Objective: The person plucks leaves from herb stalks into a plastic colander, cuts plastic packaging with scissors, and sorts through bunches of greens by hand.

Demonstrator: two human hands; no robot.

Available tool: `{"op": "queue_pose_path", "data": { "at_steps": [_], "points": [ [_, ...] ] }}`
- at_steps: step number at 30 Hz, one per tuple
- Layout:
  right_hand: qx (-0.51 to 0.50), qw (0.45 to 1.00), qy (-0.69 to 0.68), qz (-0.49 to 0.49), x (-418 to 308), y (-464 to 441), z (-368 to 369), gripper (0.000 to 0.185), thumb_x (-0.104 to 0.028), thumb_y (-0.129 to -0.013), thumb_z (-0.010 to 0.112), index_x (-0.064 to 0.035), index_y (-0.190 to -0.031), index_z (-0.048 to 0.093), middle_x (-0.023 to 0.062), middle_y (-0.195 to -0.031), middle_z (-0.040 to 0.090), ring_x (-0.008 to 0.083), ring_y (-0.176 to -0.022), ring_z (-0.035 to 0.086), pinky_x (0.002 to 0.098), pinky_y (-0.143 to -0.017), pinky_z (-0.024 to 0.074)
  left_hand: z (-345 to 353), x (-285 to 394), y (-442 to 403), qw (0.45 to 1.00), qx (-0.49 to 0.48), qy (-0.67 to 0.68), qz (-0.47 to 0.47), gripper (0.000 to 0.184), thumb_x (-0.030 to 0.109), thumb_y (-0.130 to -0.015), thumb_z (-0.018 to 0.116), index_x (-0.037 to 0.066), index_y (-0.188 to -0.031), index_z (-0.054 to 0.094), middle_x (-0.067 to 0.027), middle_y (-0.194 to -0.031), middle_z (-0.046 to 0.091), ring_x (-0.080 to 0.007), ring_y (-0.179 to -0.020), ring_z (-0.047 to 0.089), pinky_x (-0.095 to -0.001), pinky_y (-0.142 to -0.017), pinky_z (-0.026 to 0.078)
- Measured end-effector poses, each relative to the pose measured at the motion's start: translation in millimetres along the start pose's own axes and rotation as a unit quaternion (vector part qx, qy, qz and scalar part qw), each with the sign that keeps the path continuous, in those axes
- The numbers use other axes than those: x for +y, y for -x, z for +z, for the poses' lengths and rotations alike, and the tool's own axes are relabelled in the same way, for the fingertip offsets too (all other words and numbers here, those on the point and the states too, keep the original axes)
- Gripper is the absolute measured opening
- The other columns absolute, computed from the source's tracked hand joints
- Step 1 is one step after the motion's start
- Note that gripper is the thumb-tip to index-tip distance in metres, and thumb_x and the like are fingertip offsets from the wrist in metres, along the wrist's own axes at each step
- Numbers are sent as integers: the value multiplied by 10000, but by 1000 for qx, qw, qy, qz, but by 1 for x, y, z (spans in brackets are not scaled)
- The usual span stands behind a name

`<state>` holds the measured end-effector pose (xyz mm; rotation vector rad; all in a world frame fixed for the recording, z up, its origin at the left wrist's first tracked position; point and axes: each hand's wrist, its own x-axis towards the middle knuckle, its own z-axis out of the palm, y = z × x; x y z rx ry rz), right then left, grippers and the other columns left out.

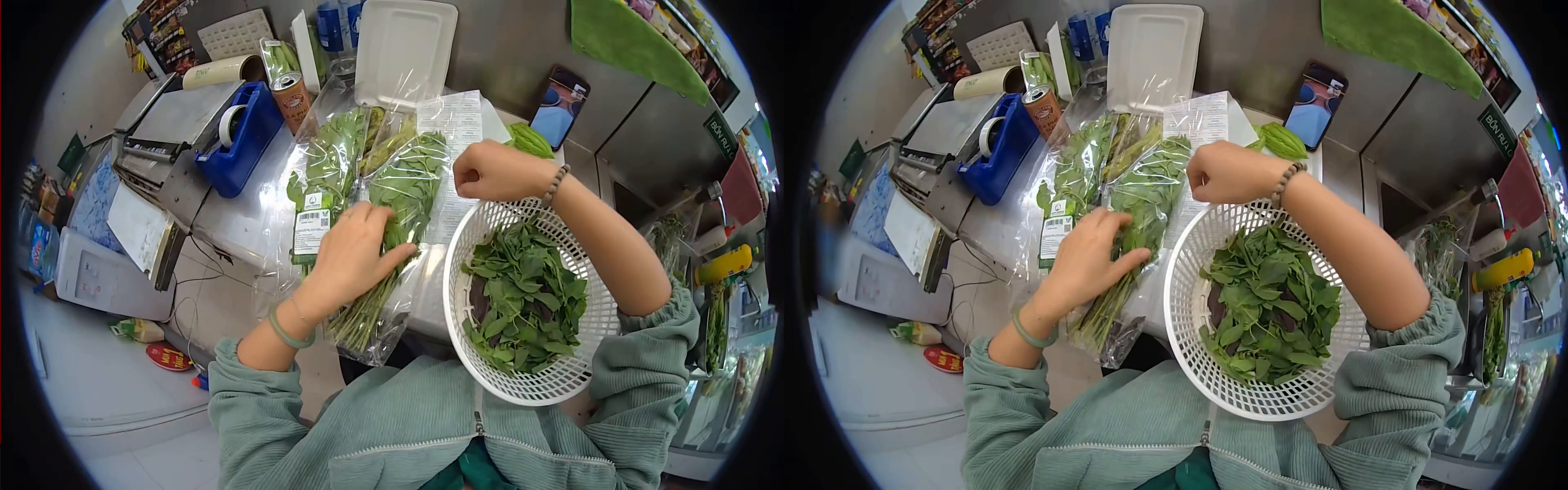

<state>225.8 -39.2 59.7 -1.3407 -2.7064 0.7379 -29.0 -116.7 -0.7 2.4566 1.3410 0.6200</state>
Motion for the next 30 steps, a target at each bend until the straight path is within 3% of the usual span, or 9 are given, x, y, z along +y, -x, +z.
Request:
{"op": "queue_pose_path", "data": {
  "at_steps": [2, 10, 13, 16, 17, 20, 24, 27, 30],
  "points": [
    [-42, 987, -138, 77, 1, 0, 6, 182, -145, -805, 623, 29, -834, 669, 91, -722, 670, 153, -634, 618, 305, -621, 510, 8, -4, 0, 1000, 0, -15, 1, 450, 368, -801, 729, -1, -1014, 584, -145, -940, 606, -331, -849, 613, -403, -717, 495],
    [-60, 985, -124, 100, 5, -8, 16, 195, -141, -800, 608, 46, -811, 663, 82, -716, 669, 139, -653, 618, 291, -627, 505, 15, -3, -13, 998, -49, -11, -41, 282, 273, -879, 650, 14, -903, 540, -190, -771, 610, -377, -706, 598, -430, -636, 467],
    [-60, 983, -136, 105, 7, -9, 18, 225, -167, -831, 590, 44, -831, 668, 84, -720, 672, 148, -661, 619, 298, -638, 504, 17, -22, -16, 993, -38, 105, -25, 189, 195, -933, 584, 20, -912, 515, -100, -739, 586, -269, -644, 578, -371, -603, 450],
    [-69, 975, -168, 124, 8, -11, 20, 290, -231, -893, 555, 37, -914, 664, 81, -750, 676, 150, -672, 615, 302, -644, 503, 25, -32, -16, 935, 4, 344, -89, 208, 203, -974, 532, 19, -887, 490, -20, -736, 531, -132, -659, 521, -315, -569, 413],
    [-67, 972, -194, 116, 8, -10, 21, 320, -262, -911, 542, 34, -939, 659, 79, -763, 675, 150, -674, 613, 301, -643, 503, 24, -34, -15, 885, -19, 449, -118, 196, 224, -1013, 475, 53, -918, 487, 53, -771, 442, -36, -700, 404, -226, -583, 377],
    [-59, 964, -244, 83, 2, -10, 17, 396, -344, -953, 508, 26, -1000, 643, 74, -795, 669, 148, -679, 604, 297, -639, 500, 23, -24, -14, 812, -22, 557, -176, 172, 237, -1024, 453, 84, -956, 490, 66, -792, 437, -18, -692, 396, -202, -585, 366],
    [-59, 964, -260, 22, -3, -12, 24, 444, -402, -969, 495, 19, -967, 637, 62, -783, 639, 124, -677, 589, 279, -624, 496, 27, -16, -17, 784, -36, 593, -183, 181, 258, -1028, 440, 91, -974, 482, 60, -831, 451, -24, -750, 461, -217, -669, 465],
    [-65, 962, -265, 20, -8, -11, 23, 425, -388, -971, 503, 9, -902, 640, 40, -760, 615, 108, -684, 583, 271, -626, 494, 24, -10, -19, 806, -65, 562, -175, 192, 263, -1030, 431, 82, -996, 486, 46, -889, 476, -35, -802, 500, -247, -673, 506],
    [-70, 960, -271, -2, -8, -11, 24, 411, -376, -971, 509, 3, -882, 642, 33, -761, 615, 105, -689, 583, 269, -638, 496, 20, -14, -24, 846, -76, 494, -184, 257, 275, -1028, 425, 54, -941, 520, 18, -834, 526, -56, -731, 530, -254, -588, 493]
  ]
}}
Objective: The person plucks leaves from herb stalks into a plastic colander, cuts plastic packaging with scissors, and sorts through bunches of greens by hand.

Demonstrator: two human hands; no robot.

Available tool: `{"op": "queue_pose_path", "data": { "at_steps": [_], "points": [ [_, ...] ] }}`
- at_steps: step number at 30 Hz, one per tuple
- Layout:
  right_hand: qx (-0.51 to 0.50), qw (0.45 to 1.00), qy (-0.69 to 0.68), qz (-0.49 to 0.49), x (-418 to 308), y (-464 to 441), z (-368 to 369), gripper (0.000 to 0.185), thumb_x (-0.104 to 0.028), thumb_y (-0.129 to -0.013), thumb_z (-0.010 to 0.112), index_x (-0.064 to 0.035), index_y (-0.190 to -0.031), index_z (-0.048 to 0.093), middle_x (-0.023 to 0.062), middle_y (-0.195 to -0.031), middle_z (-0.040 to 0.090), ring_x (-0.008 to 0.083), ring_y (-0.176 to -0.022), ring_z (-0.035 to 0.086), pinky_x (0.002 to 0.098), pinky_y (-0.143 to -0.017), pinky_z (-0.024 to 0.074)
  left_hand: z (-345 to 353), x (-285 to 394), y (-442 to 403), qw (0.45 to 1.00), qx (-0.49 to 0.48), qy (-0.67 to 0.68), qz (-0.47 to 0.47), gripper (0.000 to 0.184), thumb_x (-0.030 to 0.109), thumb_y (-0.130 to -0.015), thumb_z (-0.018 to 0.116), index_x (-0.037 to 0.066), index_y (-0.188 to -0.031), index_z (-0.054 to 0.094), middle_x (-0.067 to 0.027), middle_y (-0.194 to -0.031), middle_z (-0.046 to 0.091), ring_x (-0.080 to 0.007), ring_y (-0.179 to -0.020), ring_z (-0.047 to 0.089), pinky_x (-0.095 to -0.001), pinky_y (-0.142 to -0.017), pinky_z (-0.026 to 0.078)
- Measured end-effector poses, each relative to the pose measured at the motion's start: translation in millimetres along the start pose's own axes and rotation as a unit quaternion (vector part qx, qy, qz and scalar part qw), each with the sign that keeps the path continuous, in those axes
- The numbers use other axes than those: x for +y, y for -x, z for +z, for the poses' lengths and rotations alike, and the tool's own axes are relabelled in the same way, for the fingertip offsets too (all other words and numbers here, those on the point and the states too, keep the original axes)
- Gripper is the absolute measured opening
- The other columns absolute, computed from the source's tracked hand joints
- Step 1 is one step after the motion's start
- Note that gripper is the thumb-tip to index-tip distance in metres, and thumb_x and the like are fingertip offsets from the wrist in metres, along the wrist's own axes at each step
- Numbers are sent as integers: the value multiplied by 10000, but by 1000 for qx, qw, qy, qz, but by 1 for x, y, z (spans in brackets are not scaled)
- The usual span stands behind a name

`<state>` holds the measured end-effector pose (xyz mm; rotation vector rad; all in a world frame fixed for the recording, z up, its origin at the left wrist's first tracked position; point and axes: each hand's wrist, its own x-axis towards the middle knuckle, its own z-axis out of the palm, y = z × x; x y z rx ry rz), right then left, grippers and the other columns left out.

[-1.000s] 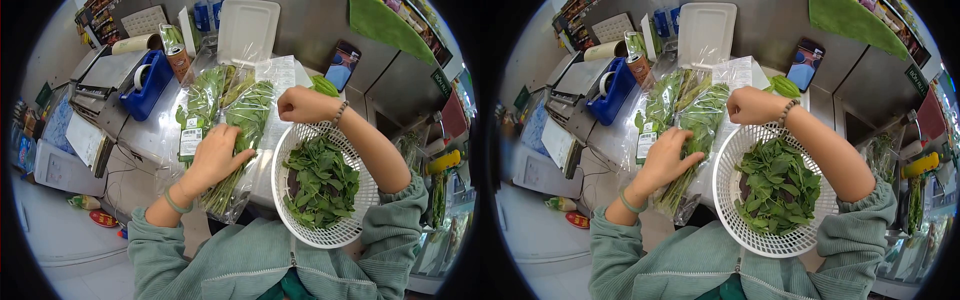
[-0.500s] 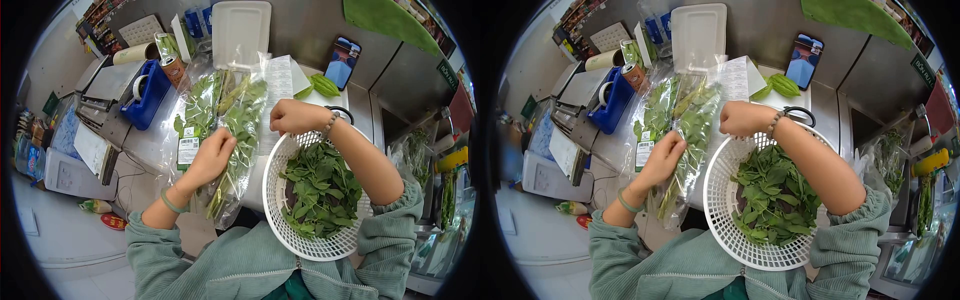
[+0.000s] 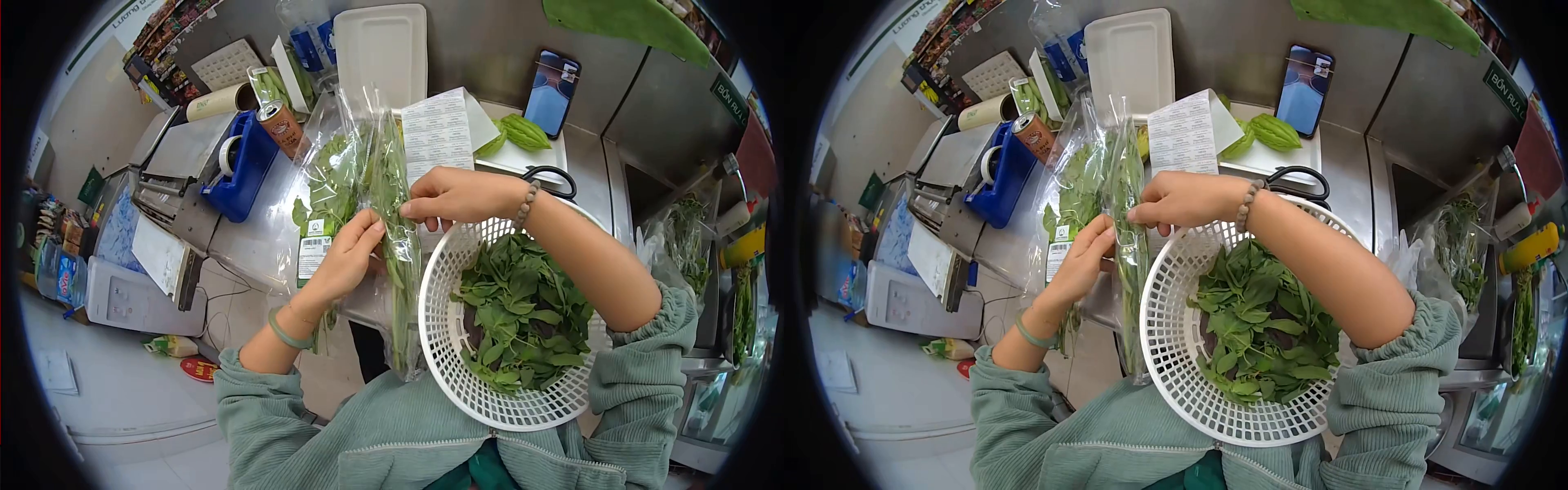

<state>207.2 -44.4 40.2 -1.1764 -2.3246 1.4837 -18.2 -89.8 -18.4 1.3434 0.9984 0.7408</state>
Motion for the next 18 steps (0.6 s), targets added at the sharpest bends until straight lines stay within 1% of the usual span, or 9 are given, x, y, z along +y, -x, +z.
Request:
{"op": "queue_pose_path", "data": {
  "at_steps": [3, 6, 7, 10, 13, 15, 18],
  "points": [
    [-16, 1000, 15, -17, 6, -5, 3, 381, -348, -968, 512, 0, -884, 644, 28, -756, 619, 99, -695, 584, 270, -651, 499, -4, 22, -3, 989, 8, -147, 22, 344, 289, -1010, 460, 24, -807, 542, -14, -688, 539, -77, -598, 501, -258, -508, 431],
    [-4, 1000, 4, -22, 5, -4, 5, 347, -314, -962, 515, -4, -874, 644, 26, -754, 630, 93, -705, 585, 271, -664, 503, -5, 29, -14, 954, 25, -279, 112, 418, 303, -987, 502, 4, -695, 519, -23, -561, 482, -87, -517, 435, -269, -490, 371],
    [-4, 1000, 11, -21, 4, -4, 5, 339, -306, -958, 520, -4, -868, 644, 28, -759, 635, 92, -710, 587, 270, -665, 504, -4, 28, -17, 953, 20, -283, 107, 415, 297, -971, 528, 3, -679, 511, -23, -562, 458, -82, -537, 406, -285, -489, 341],
    [-3, 1000, 21, -16, 2, -3, 4, 321, -289, -945, 539, -2, -847, 645, 34, -767, 649, 92, -709, 591, 267, -661, 505, -4, 24, -22, 957, 6, -258, 130, 397, 297, -987, 510, 21, -701, 515, 1, -569, 445, -69, -540, 395, -269, -493, 340],
    [12, 1000, 12, -19, 1, -3, 6, 322, -288, -914, 562, 4, -809, 650, 48, -746, 660, 108, -673, 599, 274, -633, 497, -1, 25, -18, 983, 0, -151, 105, 381, 299, -1003, 486, 43, -722, 513, 31, -585, 438, -53, -548, 385, -248, -498, 334],
    [34, 999, 5, -31, -1, -1, 6, 333, -290, -873, 574, 15, -769, 657, 68, -715, 675, 131, -640, 611, 295, -603, 481, -1, 20, -18, 988, -2, -114, 106, 365, 293, -1008, 484, 54, -734, 512, 45, -598, 439, -43, -554, 388, -236, -502, 335],
    [47, 998, -44, -27, 4, -3, 7, 304, -264, -856, 583, 13, -761, 662, 73, -703, 673, 128, -630, 618, 292, -583, 484, 2, 13, -22, 988, 1, -85, 129, 347, 276, -1001, 504, 57, -732, 504, 48, -609, 446, -37, -560, 397, -229, -503, 336]
  ]
}}
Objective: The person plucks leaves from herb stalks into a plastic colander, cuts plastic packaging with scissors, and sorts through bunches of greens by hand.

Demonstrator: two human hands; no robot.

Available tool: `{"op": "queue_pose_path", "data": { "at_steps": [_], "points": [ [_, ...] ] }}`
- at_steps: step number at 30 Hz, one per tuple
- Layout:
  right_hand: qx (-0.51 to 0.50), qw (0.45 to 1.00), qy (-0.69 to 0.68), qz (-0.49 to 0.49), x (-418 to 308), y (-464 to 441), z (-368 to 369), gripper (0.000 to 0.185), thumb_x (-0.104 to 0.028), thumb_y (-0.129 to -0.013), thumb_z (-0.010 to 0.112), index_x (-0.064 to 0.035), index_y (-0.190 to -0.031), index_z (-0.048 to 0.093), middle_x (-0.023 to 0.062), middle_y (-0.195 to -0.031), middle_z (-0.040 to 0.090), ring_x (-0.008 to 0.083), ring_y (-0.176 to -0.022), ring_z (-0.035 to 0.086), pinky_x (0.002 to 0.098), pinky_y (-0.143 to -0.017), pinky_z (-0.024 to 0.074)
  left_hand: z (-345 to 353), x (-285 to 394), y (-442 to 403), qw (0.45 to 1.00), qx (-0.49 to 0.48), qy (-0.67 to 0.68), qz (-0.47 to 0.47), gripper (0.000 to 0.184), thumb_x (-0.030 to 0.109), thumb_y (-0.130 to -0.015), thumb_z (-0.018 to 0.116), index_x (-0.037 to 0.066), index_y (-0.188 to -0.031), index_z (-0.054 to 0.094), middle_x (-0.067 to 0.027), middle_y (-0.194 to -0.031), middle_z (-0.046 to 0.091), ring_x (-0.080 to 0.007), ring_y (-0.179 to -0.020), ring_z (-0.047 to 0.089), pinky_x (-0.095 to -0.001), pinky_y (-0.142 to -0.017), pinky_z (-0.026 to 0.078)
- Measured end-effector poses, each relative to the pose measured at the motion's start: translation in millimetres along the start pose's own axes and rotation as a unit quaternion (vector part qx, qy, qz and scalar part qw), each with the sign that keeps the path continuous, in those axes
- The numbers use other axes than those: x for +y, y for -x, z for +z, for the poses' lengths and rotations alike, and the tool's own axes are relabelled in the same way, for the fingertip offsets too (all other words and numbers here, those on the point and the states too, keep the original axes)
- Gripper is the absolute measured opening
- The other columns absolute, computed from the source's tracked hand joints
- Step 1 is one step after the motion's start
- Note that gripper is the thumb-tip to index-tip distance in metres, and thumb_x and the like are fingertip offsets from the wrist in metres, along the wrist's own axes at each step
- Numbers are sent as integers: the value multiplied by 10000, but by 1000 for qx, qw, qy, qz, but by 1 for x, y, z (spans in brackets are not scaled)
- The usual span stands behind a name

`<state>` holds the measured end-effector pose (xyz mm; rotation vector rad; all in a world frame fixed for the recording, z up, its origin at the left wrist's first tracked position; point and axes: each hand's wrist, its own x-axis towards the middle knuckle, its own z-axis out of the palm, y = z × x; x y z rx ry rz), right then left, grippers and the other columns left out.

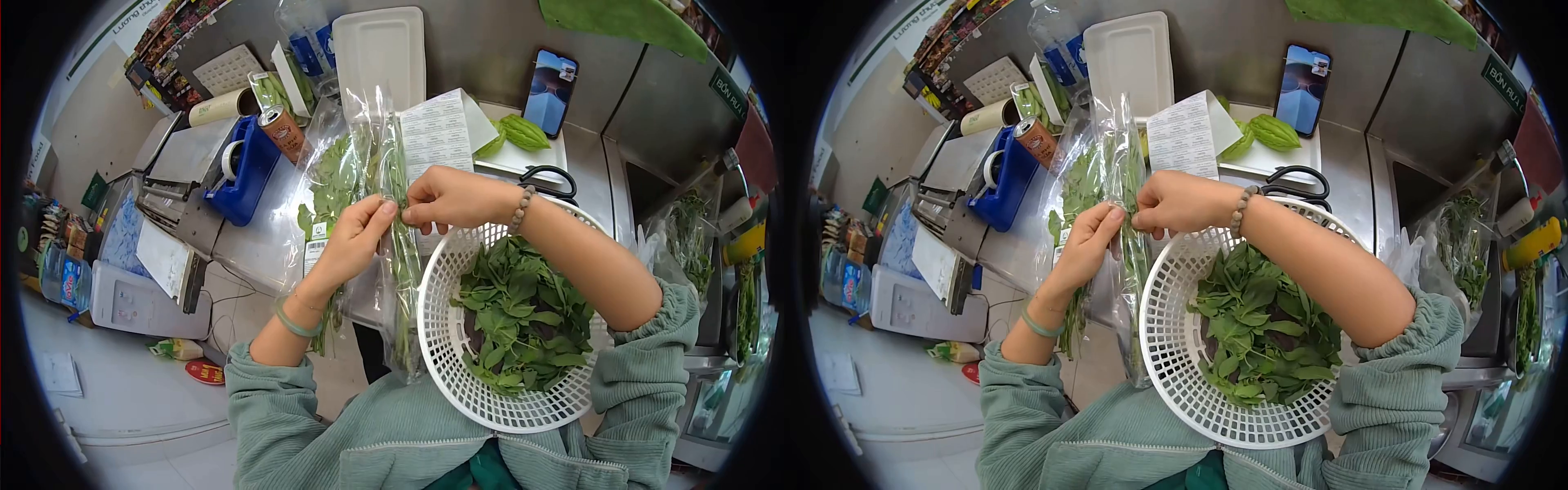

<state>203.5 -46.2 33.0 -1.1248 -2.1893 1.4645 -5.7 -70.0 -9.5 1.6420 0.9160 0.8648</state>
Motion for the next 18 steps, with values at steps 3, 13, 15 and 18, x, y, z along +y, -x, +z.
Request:
{"op": "queue_pose_path", "data": {
  "at_steps": [3, 13, 15, 18],
  "points": [
    [4, 1000, 17, 2, -2, 1, 1, 298, -245, -881, 580, 4, -728, 639, 44, -673, 636, 107, -604, 591, 258, -572, 484, 1, 2, 1, 999, 6, -17, 26, 343, 248, -987, 534, 49, -710, 495, 45, -603, 451, -40, -554, 389, -232, -496, 329],
    [93, 971, 209, 62, -9, -1, 15, 293, -218, -745, 558, 57, -669, 626, 246, -607, 578, 369, -592, 600, 444, -604, 489, 12, 2, 6, 974, 75, -186, 107, 362, 140, -915, 587, -16, -628, 431, -33, -519, 360, -80, -512, 319, -309, -458, 271],
    [120, 960, 242, 68, -6, 1, 19, 289, -214, -742, 550, 53, -664, 630, 246, -613, 583, 376, -601, 602, 453, -610, 488, 12, 4, 9, 969, 94, -193, 125, 357, 128, -907, 588, -17, -625, 424, -42, -517, 352, -84, -506, 313, -314, -454, 268],
    [131, 959, 241, 67, -3, -1, 14, 287, -211, -734, 539, 49, -663, 635, 249, -622, 588, 393, -611, 601, 466, -617, 487, -4, 11, 14, 967, 119, -190, 117, 356, 110, -897, 585, -20, -613, 414, -60, -509, 337, -89, -495, 310, -322, -449, 267]
  ]
}}
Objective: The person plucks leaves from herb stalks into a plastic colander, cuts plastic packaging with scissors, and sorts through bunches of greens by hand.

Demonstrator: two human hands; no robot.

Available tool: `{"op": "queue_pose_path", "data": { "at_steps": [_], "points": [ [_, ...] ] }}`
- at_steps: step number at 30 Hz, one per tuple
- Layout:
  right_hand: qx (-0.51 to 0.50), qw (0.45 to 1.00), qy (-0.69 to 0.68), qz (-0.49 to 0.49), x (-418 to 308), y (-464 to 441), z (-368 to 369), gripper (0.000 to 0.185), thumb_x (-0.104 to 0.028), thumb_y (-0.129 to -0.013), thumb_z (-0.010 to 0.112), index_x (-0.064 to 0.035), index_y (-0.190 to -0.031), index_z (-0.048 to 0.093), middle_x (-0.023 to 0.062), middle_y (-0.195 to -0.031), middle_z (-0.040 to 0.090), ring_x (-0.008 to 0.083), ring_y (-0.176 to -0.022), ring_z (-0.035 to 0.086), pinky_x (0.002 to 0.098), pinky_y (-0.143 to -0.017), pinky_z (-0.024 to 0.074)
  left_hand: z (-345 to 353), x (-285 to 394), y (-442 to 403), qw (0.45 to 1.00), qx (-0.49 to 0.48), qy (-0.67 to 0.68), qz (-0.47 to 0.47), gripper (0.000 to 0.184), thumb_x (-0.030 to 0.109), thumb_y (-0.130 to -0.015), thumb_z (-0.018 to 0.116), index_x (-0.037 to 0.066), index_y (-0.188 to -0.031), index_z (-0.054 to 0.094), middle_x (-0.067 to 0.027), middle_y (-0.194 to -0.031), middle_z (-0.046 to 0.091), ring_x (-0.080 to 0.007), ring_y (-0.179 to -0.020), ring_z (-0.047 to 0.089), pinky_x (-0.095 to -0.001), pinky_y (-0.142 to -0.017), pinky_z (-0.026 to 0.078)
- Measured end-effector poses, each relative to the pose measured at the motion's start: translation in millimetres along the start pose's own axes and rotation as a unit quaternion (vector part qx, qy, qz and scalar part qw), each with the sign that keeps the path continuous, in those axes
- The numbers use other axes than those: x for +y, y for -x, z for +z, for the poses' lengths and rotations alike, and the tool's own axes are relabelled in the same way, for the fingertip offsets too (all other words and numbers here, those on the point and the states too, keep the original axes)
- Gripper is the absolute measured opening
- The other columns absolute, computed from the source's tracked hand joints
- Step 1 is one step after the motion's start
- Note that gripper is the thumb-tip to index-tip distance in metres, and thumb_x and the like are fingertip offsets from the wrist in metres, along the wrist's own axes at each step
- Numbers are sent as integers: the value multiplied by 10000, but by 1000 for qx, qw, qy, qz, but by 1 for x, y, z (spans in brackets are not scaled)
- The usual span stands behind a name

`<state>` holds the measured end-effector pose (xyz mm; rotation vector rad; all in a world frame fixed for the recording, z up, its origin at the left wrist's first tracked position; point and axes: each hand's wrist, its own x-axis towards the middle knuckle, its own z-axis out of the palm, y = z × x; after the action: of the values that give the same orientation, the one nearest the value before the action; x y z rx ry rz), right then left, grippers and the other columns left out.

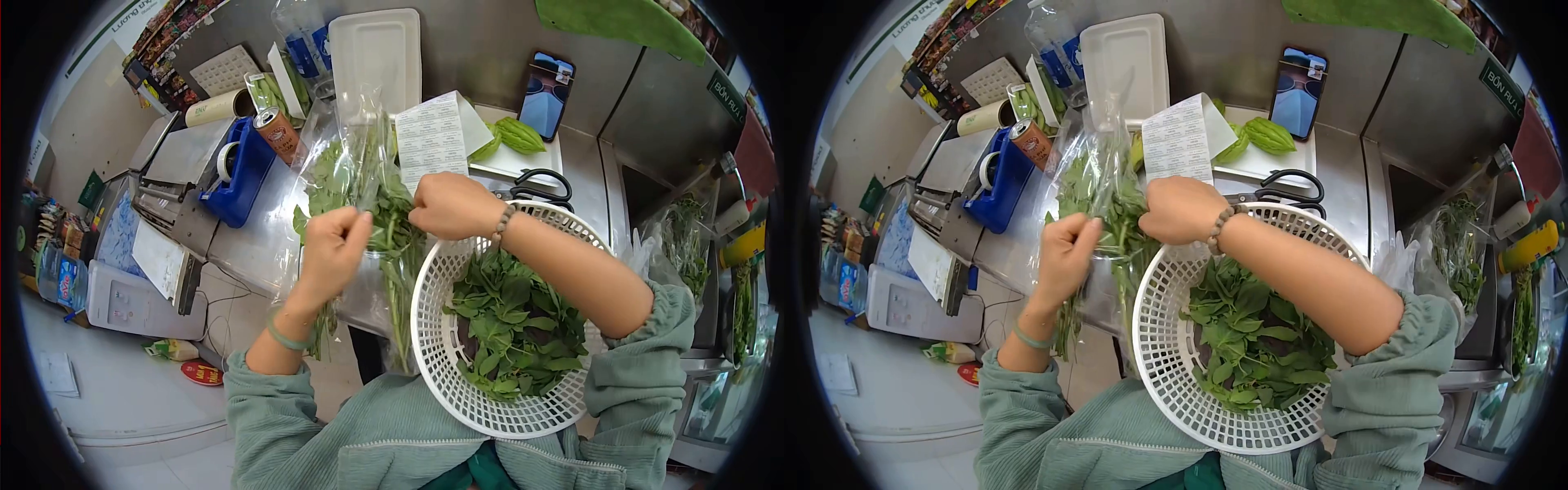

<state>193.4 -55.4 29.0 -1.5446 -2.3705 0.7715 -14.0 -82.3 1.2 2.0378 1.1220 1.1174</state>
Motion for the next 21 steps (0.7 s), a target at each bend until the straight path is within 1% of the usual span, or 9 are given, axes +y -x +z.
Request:
{"op": "queue_pose_path", "data": {
  "at_steps": [2, 6, 7, 10, 13, 16, 17, 19, 21],
  "points": [
    [-23, 1000, 1, 12, -1, 0, 0, 273, -200, -717, 537, 49, -676, 644, 249, -670, 611, 400, -651, 614, 469, -634, 497, -16, -1, 1, 999, -19, -28, -35, 358, 101, -892, 583, -24, -605, 410, -70, -505, 330, -89, -489, 310, -326, -447, 267],
    [-56, 997, 35, 32, -9, 2, -6, 255, -181, -688, 542, 46, -701, 657, 243, -754, 652, 396, -724, 642, 463, -667, 515, -41, -14, -4, 989, 39, -145, -16, 327, 89, -847, 591, -46, -602, 423, -100, -484, 369, -131, -461, 303, -339, -449, 293],
    [-53, 997, 38, 32, -8, 2, -6, 255, -183, -687, 544, 45, -701, 657, 241, -752, 652, 394, -723, 642, 462, -668, 515, -50, -18, -5, 986, 42, -159, -41, 307, 93, -808, 604, -52, -590, 443, -122, -497, 415, -186, -442, 356, -351, -462, 318],
    [-91, 995, 48, 18, -10, 0, -7, 241, -184, -676, 550, 32, -697, 657, 236, -731, 649, 394, -700, 637, 464, -663, 513, -70, -33, -2, 967, 25, -253, -19, 188, 69, -768, 632, -28, -662, 511, -145, -690, 553, -237, -572, 497, -362, -528, 371],
    [-65, 997, 52, 10, -10, 2, -3, 250, -224, -699, 591, 22, -656, 611, 225, -657, 598, 383, -644, 594, 450, -633, 489, -60, -18, -1, 968, -4, -249, 20, 112, 34, -731, 652, 8, -793, 563, -186, -991, 591, -311, -856, 590, -381, -685, 455],
    [30, 996, 68, -45, -13, 9, -1, 236, -222, -727, 619, -23, -850, 645, 210, -880, 611, 354, -856, 598, 411, -742, 488, -46, 0, -10, 962, -39, -237, 129, 194, 9, -718, 659, 35, -885, 564, -206, -1160, 544, -366, -1058, 558, -399, -849, 471],
    [53, 995, 58, -60, -13, 10, 1, 264, -225, -740, 622, -38, -927, 634, 206, -956, 588, 353, -925, 575, 407, -785, 479, -41, 7, -13, 960, -57, -242, 126, 187, -16, -732, 613, 27, -912, 596, -222, -1168, 555, -399, -1099, 552, -417, -919, 468],
    [99, 990, 40, -90, -10, 12, 7, 351, -230, -768, 628, -67, -1079, 613, 199, -1106, 541, 351, -1062, 528, 398, -870, 462, -33, 6, -23, 961, -84, -225, 139, 235, -41, -735, 576, 35, -954, 616, -227, -1194, 550, -404, -1094, 551, -431, -918, 465],
    [103, 987, 64, -104, -8, 13, 11, 401, -232, -792, 613, -39, -1142, 581, 200, -1167, 515, 363, -1099, 504, 414, -909, 451, -28, 7, -28, 953, -105, -246, 141, 341, -81, -732, 518, 27, -1030, 641, -209, -1206, 562, -388, -1083, 562, -435, -922, 465]
  ]
}}
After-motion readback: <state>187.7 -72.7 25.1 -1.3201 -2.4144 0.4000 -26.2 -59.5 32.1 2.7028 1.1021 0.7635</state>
